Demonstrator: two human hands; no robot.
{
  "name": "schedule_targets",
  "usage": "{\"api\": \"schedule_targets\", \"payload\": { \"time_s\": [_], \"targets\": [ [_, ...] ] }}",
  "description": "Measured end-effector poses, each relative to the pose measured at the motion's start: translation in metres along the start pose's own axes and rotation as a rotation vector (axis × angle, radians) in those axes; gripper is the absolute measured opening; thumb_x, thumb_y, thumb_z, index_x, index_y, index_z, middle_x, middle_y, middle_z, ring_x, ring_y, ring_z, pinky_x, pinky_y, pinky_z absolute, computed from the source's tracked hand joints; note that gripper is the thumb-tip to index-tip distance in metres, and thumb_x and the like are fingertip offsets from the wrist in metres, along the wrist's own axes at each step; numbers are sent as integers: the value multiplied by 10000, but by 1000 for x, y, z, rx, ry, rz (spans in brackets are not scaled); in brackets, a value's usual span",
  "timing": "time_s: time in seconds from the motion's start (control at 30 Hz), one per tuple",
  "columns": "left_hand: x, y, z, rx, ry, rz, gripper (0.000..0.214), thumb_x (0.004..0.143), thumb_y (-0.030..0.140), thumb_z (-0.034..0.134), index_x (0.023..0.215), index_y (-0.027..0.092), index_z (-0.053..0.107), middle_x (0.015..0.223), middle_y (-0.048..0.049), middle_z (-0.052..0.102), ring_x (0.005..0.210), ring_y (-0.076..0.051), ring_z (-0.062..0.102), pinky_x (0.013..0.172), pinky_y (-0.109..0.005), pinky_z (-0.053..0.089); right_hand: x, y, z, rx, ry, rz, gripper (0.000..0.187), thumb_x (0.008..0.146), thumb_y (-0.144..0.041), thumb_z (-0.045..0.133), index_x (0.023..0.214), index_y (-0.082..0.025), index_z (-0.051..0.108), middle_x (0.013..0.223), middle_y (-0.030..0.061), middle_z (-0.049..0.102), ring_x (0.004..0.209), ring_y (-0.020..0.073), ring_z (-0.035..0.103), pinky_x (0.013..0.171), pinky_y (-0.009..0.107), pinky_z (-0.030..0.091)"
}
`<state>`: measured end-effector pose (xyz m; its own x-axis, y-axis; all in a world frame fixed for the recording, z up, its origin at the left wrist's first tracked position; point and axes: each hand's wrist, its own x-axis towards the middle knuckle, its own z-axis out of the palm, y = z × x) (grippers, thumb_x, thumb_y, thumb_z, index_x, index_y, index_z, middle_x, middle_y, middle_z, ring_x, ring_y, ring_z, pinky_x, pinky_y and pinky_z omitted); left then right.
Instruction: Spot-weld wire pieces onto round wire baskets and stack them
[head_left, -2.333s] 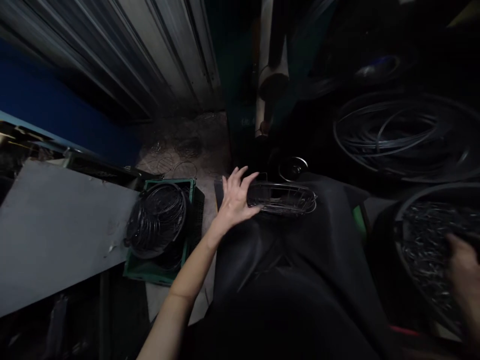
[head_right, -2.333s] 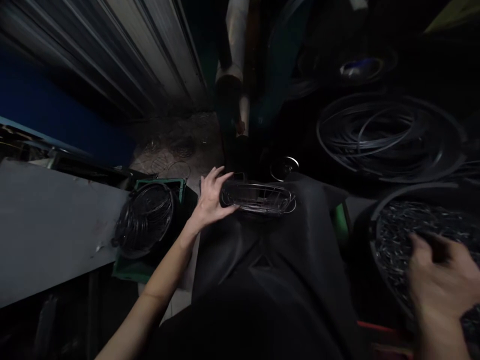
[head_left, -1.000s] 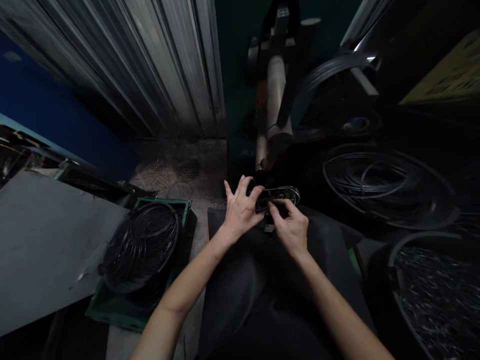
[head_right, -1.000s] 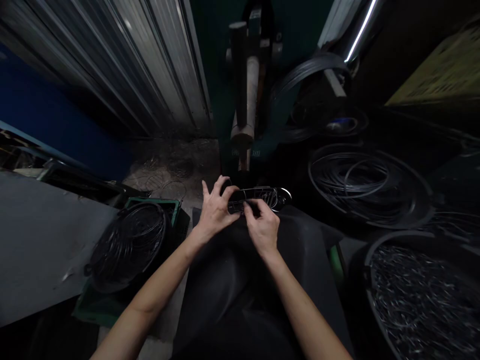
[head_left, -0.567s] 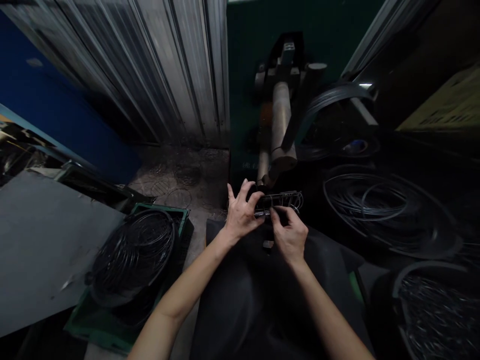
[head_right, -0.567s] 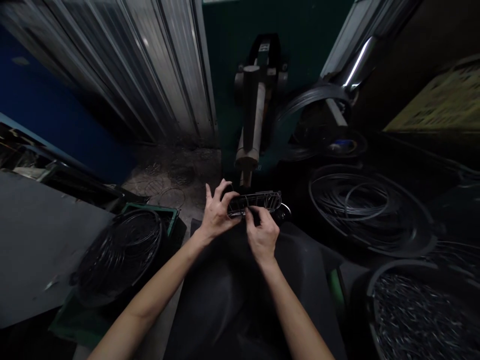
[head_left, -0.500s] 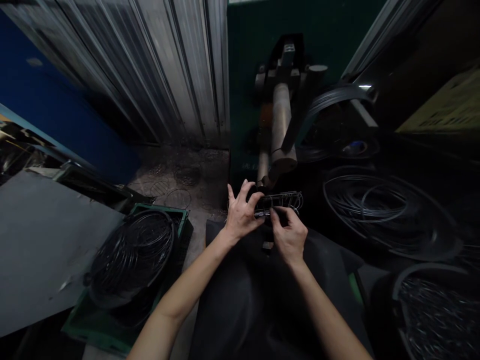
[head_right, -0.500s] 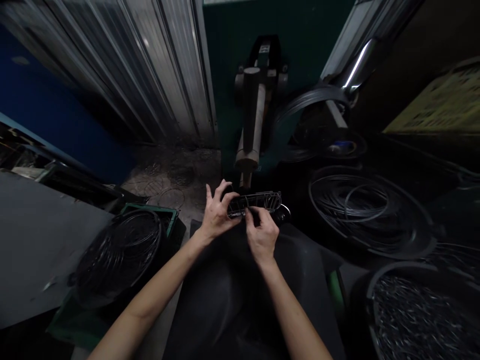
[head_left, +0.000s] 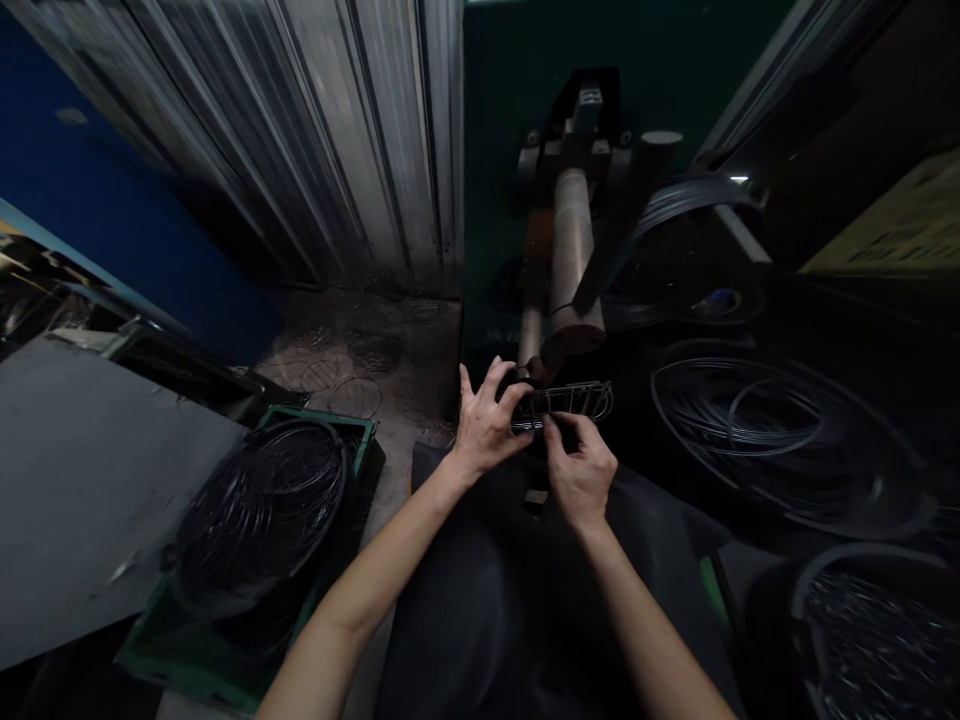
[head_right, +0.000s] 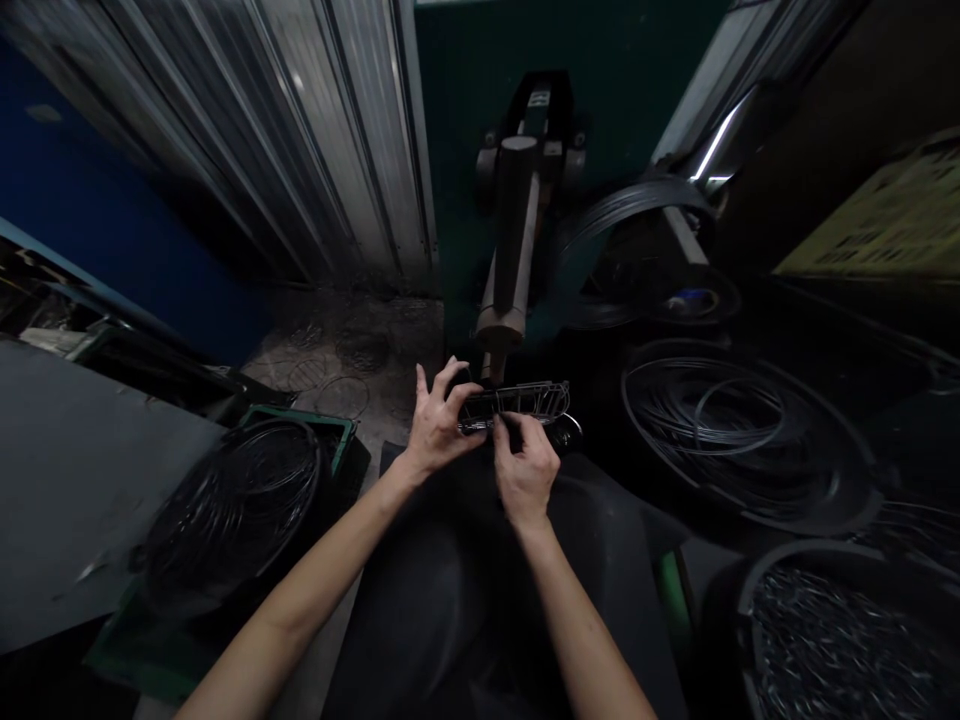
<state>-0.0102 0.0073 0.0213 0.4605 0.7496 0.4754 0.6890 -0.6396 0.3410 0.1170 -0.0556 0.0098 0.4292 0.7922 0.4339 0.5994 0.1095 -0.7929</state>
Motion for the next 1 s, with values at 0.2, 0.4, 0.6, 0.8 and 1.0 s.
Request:
{"api": "schedule_targets", "payload": {
  "time_s": [0.2, 0.4, 0.6, 0.8, 1.0],
  "targets": [
    [4, -4, 3, -10, 19, 16, 544, 686, 313, 695, 1177, 191, 494, 1386, -150, 422, 1375, -312, 322, 1121, -645, 80, 5, 1, 3, 2, 13, -28, 263, 881, -412, 531, 875, -173, 642, 822, 54, 663, 735, 168, 615, 729, 292, 485],
    [7, -5, 2, 4, 7, 1, 542, 692, 322, 692, 1182, 202, 495, 1384, -146, 427, 1374, -302, 327, 1127, -632, 80, 7, 2, 7, 6, 18, -52, 248, 882, -394, 535, 874, -168, 637, 807, 49, 657, 723, 164, 611, 695, 283, 481],
    [8, -5, 0, 40, 4, 12, 534, 698, 318, 692, 1183, 213, 493, 1390, -144, 425, 1377, -302, 320, 1129, -629, 74, 7, 2, 7, 17, 10, -71, 243, 890, -387, 515, 875, -170, 623, 823, 57, 654, 747, 169, 610, 715, 295, 483],
    [9, -7, 1, 60, 28, 36, 516, 711, 327, 692, 1177, 214, 500, 1397, -134, 421, 1373, -317, 326, 1140, -614, 47, 10, 2, 6, -26, 7, -72, 257, 902, -399, 468, 878, -184, 606, 846, 66, 650, 767, 175, 605, 733, 312, 483],
    [9, -7, 4, 84, 36, 18, 479, 734, 382, 680, 1155, 228, 510, 1383, -117, 443, 1378, -290, 327, 1152, -589, 50, 10, 1, 6, -23, 32, -76, 246, 905, -387, 472, 867, -185, 608, 796, 49, 632, 715, 163, 588, 685, 294, 477]
  ]
}}
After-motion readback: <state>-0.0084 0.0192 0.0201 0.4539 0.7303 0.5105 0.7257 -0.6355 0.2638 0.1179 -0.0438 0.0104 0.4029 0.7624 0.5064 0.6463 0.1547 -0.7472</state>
